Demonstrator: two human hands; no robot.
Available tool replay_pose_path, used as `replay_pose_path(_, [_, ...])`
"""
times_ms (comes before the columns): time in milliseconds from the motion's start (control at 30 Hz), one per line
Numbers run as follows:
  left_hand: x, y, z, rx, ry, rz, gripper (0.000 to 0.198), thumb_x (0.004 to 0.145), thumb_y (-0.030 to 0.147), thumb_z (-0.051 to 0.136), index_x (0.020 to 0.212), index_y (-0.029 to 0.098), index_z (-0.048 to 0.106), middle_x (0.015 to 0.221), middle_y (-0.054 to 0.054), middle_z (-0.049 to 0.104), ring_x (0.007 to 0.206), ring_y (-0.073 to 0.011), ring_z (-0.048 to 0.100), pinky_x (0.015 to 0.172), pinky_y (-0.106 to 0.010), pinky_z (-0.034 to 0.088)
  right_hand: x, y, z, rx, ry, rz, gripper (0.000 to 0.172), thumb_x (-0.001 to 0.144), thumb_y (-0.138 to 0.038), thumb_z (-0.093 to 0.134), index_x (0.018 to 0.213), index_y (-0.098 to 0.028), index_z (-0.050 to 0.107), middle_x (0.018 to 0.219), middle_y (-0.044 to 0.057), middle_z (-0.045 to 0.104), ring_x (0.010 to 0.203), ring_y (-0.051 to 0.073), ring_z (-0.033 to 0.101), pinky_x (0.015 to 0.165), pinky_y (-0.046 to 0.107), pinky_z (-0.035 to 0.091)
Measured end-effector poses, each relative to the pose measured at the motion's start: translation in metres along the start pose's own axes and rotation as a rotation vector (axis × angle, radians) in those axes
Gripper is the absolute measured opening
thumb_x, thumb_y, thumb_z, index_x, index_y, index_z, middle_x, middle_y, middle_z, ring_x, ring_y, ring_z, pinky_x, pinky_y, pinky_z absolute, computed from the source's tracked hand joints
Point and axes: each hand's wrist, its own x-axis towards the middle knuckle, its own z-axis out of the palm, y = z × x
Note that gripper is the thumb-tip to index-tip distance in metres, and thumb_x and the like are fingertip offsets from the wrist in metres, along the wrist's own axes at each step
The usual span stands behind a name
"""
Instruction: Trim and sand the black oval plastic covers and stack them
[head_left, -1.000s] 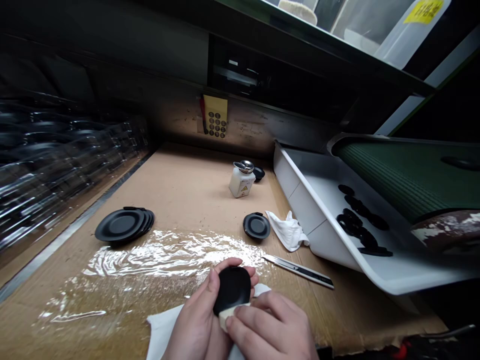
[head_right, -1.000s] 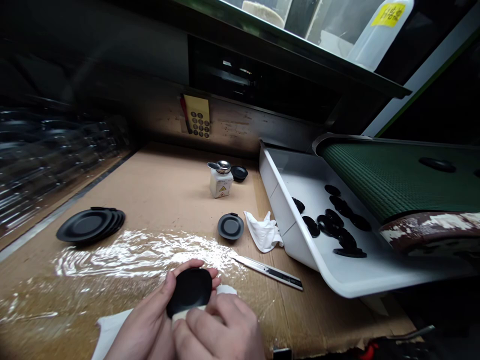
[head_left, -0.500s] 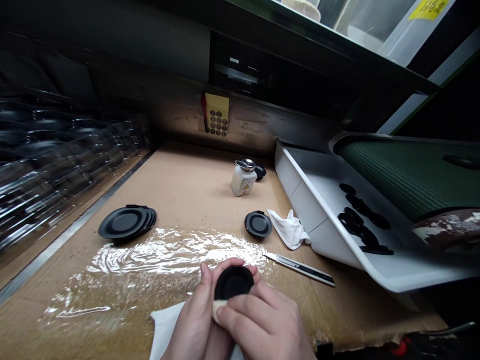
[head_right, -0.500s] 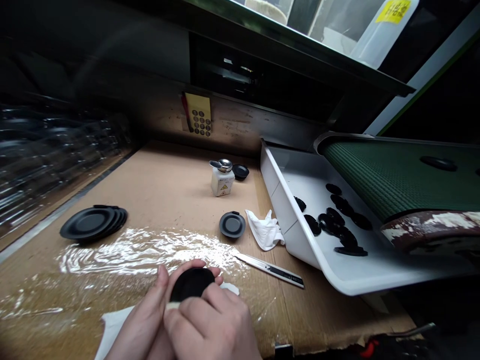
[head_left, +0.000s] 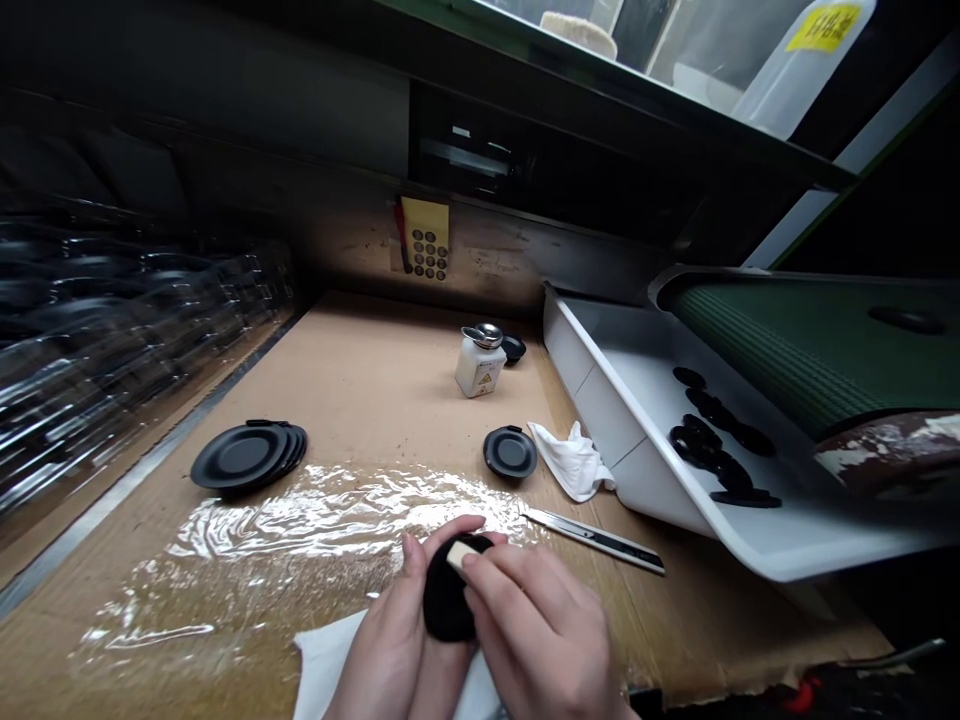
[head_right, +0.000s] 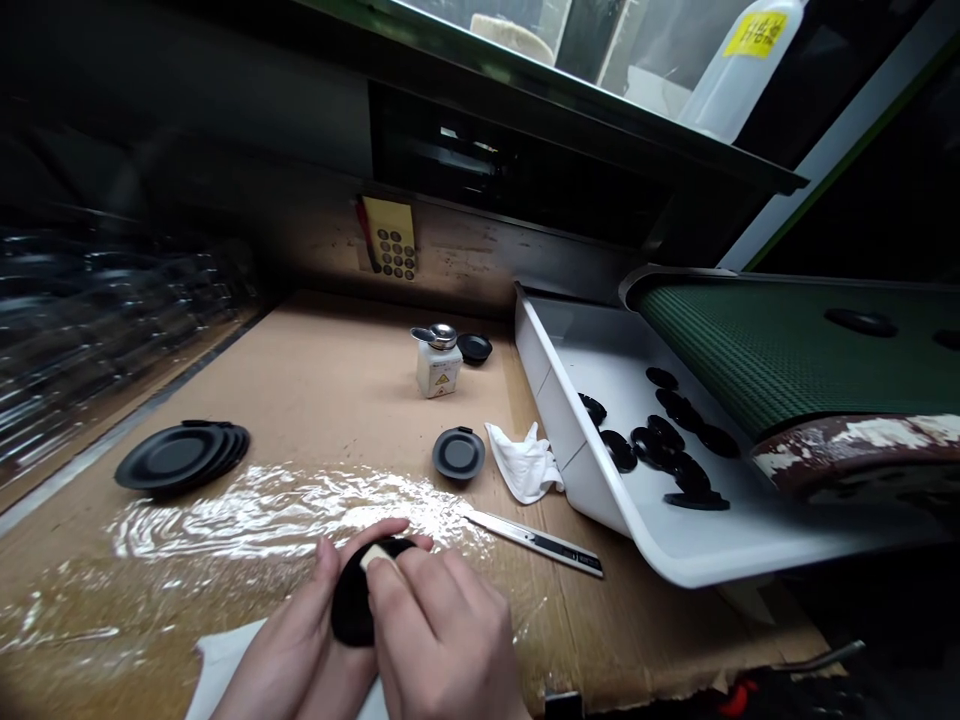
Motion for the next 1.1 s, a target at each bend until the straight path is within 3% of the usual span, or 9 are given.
replay_pose_path(133, [0.000, -0.002, 0.002, -0.014, 0.048, 0.012, 0.030, 0.081, 0.040, 0.049, 0.094, 0.019, 0.067, 0.094, -0.006, 0.069, 0.102, -0.0229, 0.056, 0.099, -0.038, 0.033, 0.015, -0.010, 0.021, -0.074, 0.082, -0.013, 0.020, 0.081, -0.009, 0.051, 0.098, -0.009, 0.061, 0.076, 0.010, 0.063, 0.067, 0.016, 0.057, 0.057, 0.028, 0.048])
replay_pose_path(233, [-0.001, -0.002, 0.003, -0.022, 0.104, 0.022, 0.027, 0.081, 0.035, 0.051, 0.088, 0.017, 0.069, 0.090, -0.007, 0.070, 0.100, -0.0226, 0.057, 0.097, -0.037, 0.036, 0.028, -0.011, 0.022, -0.001, 0.102, 0.067, 0.019, 0.081, -0.011, 0.052, 0.098, -0.011, 0.061, 0.078, 0.009, 0.062, 0.069, 0.016, 0.057, 0.061, 0.028, 0.050])
replay_pose_path(400, [0.001, 0.003, -0.002, -0.075, -0.057, -0.015, 0.039, 0.085, 0.043, 0.039, 0.097, 0.018, 0.067, 0.078, -0.004, 0.070, 0.083, -0.0183, 0.061, 0.094, -0.036, 0.037, 0.022, -0.002, -0.001, 0.120, 0.215, 0.206, 0.022, 0.077, -0.006, 0.056, 0.096, -0.016, 0.060, 0.083, 0.005, 0.061, 0.077, 0.013, 0.059, 0.070, 0.024, 0.051])
replay_pose_path(500, [0.002, 0.005, -0.006, -0.028, -0.084, -0.054, 0.044, 0.083, 0.049, 0.037, 0.096, 0.019, 0.067, 0.074, -0.003, 0.069, 0.076, -0.0163, 0.060, 0.092, -0.035, 0.037, 0.006, 0.003, -0.007, 0.095, 0.101, 0.127, 0.024, 0.076, -0.007, 0.057, 0.099, -0.015, 0.059, 0.085, 0.006, 0.062, 0.077, 0.014, 0.059, 0.069, 0.024, 0.052])
replay_pose_path(600, [0.005, 0.004, -0.008, -0.036, -0.071, -0.076, 0.045, 0.082, 0.052, 0.038, 0.095, 0.020, 0.067, 0.085, -0.005, 0.070, 0.089, -0.0195, 0.060, 0.097, -0.037, 0.032, 0.000, 0.003, -0.001, 0.084, 0.001, 0.026, 0.024, 0.077, -0.011, 0.056, 0.101, -0.015, 0.059, 0.083, 0.006, 0.064, 0.072, 0.015, 0.059, 0.063, 0.026, 0.052])
replay_pose_path(767, [0.004, -0.001, -0.006, -0.074, -0.059, -0.021, 0.042, 0.085, 0.047, 0.036, 0.093, 0.019, 0.067, 0.081, -0.005, 0.070, 0.101, -0.0208, 0.056, 0.102, -0.035, 0.025, 0.017, -0.007, 0.014, 0.052, 0.045, 0.021, 0.020, 0.082, -0.011, 0.048, 0.095, -0.012, 0.062, 0.073, 0.007, 0.064, 0.065, 0.014, 0.058, 0.059, 0.025, 0.050])
replay_pose_path(867, [0.001, 0.001, -0.006, 0.001, -0.064, -0.032, 0.046, 0.083, 0.051, 0.036, 0.089, 0.018, 0.067, 0.088, -0.008, 0.070, 0.102, -0.0229, 0.056, 0.102, -0.037, 0.025, 0.021, -0.016, 0.017, 0.021, 0.086, -0.060, 0.015, 0.081, -0.009, 0.050, 0.085, -0.011, 0.065, 0.062, 0.004, 0.062, 0.055, 0.012, 0.057, 0.050, 0.022, 0.046])
replay_pose_path(967, [-0.001, 0.005, -0.006, 0.074, -0.070, -0.083, 0.055, 0.079, 0.059, 0.034, 0.095, 0.017, 0.066, 0.097, -0.012, 0.069, 0.100, -0.0246, 0.057, 0.102, -0.038, 0.025, 0.013, -0.017, 0.012, 0.024, 0.067, -0.116, 0.016, 0.081, -0.008, 0.051, 0.075, -0.014, 0.064, 0.053, -0.001, 0.059, 0.046, 0.009, 0.053, 0.041, 0.019, 0.039])
replay_pose_path(1100, [0.003, 0.006, -0.009, 0.034, -0.056, -0.094, 0.054, 0.080, 0.057, 0.035, 0.099, 0.017, 0.065, 0.100, -0.012, 0.068, 0.103, -0.0244, 0.055, 0.101, -0.038, 0.027, 0.001, -0.001, -0.005, 0.180, -0.032, -0.042, 0.012, 0.084, -0.018, 0.051, 0.085, -0.016, 0.063, 0.066, 0.001, 0.064, 0.055, 0.010, 0.056, 0.051, 0.019, 0.047])
